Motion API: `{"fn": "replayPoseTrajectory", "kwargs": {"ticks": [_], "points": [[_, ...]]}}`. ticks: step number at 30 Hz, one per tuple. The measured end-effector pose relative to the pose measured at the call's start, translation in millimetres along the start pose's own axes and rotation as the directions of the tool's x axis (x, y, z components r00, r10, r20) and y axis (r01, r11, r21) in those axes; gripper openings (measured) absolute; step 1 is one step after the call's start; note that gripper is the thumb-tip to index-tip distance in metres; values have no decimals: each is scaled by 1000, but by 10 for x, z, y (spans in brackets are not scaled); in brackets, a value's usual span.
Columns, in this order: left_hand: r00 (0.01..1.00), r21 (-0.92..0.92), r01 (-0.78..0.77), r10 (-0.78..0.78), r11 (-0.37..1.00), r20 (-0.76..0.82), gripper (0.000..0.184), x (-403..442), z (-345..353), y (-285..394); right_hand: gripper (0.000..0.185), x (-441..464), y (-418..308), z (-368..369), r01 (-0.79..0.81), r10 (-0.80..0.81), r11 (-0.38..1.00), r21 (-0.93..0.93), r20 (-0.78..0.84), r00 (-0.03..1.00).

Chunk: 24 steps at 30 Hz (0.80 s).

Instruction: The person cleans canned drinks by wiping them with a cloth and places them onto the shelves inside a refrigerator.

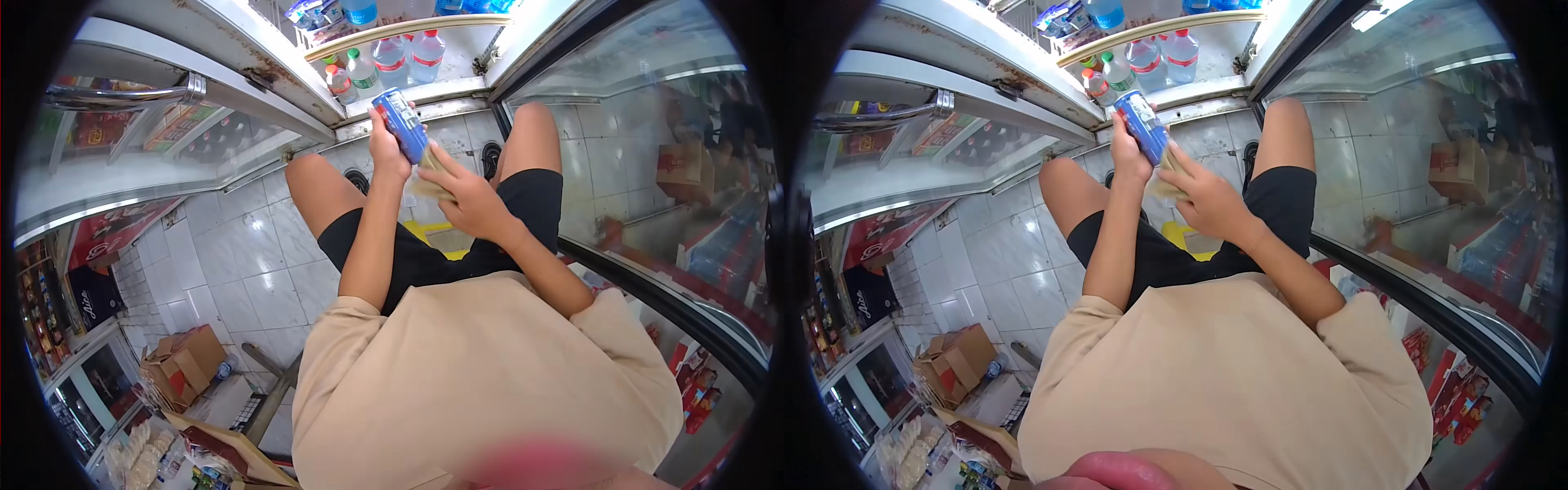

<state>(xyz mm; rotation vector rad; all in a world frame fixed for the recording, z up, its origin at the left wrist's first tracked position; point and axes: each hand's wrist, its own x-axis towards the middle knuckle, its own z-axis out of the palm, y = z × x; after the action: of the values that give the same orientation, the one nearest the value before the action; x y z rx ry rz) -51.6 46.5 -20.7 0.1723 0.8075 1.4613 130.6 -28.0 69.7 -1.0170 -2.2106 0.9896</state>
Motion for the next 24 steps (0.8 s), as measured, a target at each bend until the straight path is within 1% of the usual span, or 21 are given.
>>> {"fn": "replayPoseTrajectory", "kwargs": {"ticks": [1, 2, 3, 4, 5, 6, 7, 8, 9, 10, 11, 12, 13, 14, 15, 17, 18, 19, 20, 21, 24], "points": [[1000, -4, -5, 5, 1000, -1, 62, -32, 108, 98, 52, -98, 22, -48, -62, 57, 997, 38, 110, 992], [999, -74, 4, -7, 997, -36, 62, -57, 165, 151, 52, -111, -12, -143, -61, 57, 997, 35, 115, 992], [997, -142, 16, -26, 990, -70, 62, -81, 216, 188, 53, -104, -104, -280, -274, 257, 958, 83, 173, 951], [996, -174, 24, -38, 985, -82, 60, -82, 256, 208, 54, -107, -154, -361, -476, 442, 872, 116, 234, 866], [996, -179, 30, -44, 983, -75, 60, -62, 229, 196, 54, -77, -133, -380, -479, 447, 871, 109, 228, 865], [999, -120, 21, -17, 993, 27, 60, -13, 142, 143, 56, 7, -90, -397, -341, 345, 920, 194, 14, 939], [992, -64, 4, 4, 998, 129, 60, 30, 73, 64, 58, 104, -52, -412, -181, 233, 953, 244, -208, 950], [996, -101, 13, -4, 995, 90, 53, 85, 38, -34, 58, 238, -25, -424, -182, 233, 955, 236, -212, 949], [995, -104, 15, -4, 994, 99, 53, 42, 125, -35, 55, 417, -7, -434, -47, 69, 996, 75, -340, 938], [995, -17, 49, -47, 999, 89, 51, -52, 223, -27, 53, 552, 5, -431, 72, -110, 992, -102, -434, 894], [993, 73, 84, -89, 994, 73, 50, -136, 321, -16, 53, 629, 32, -396, 71, -109, 992, -104, -438, 893], [983, 31, 102, -105, 994, 148, 55, -121, 330, -93, 49, 697, 55, -346, 64, -88, 995, -83, -328, 940], [983, 31, 101, -105, 994, 149, 55, -99, 291, -110, 45, 734, 66, -287, 56, -67, 997, -61, -211, 975], [976, -28, 133, -126, 991, 178, 57, -90, 236, -125, 40, 727, 62, -216, 106, -136, 985, -139, -227, 964], [968, -88, 163, -142, 983, 209, 60, -85, 190, -117, 40, 672, 50, -184, 109, -137, 985, -137, -223, 965], [978, -73, 156, -144, 985, 151, 61, -115, 205, 29, 41, 468, -1, -189, 58, -57, 998, 4, -145, 988], [986, -15, 95, -92, 995, 142, 62, -74, 150, 88, 41, 320, -91, -227, -28, 31, 999, 37, -87, 996], [989, 46, 36, -42, 998, 139, 63, -89, 193, 169, 41, 185, -113, -293, -26, 29, 999, 34, -82, 996], [989, -27, 24, -20, 999, 149, 59, -123, 259, 204, 41, 64, -108, -380, -81, 72, 991, 107, 83, 994], [988, -32, 22, -17, 999, 152, 59, -96, 263, 201, 40, 26, -122, -465, -148, 104, 975, 167, 246, 964], [982, 17, 31, -34, 999, 186, 63, -34, 238, 148, 38, 72, -169, -748, -187, 124, 959, 215, 276, 953]]}}
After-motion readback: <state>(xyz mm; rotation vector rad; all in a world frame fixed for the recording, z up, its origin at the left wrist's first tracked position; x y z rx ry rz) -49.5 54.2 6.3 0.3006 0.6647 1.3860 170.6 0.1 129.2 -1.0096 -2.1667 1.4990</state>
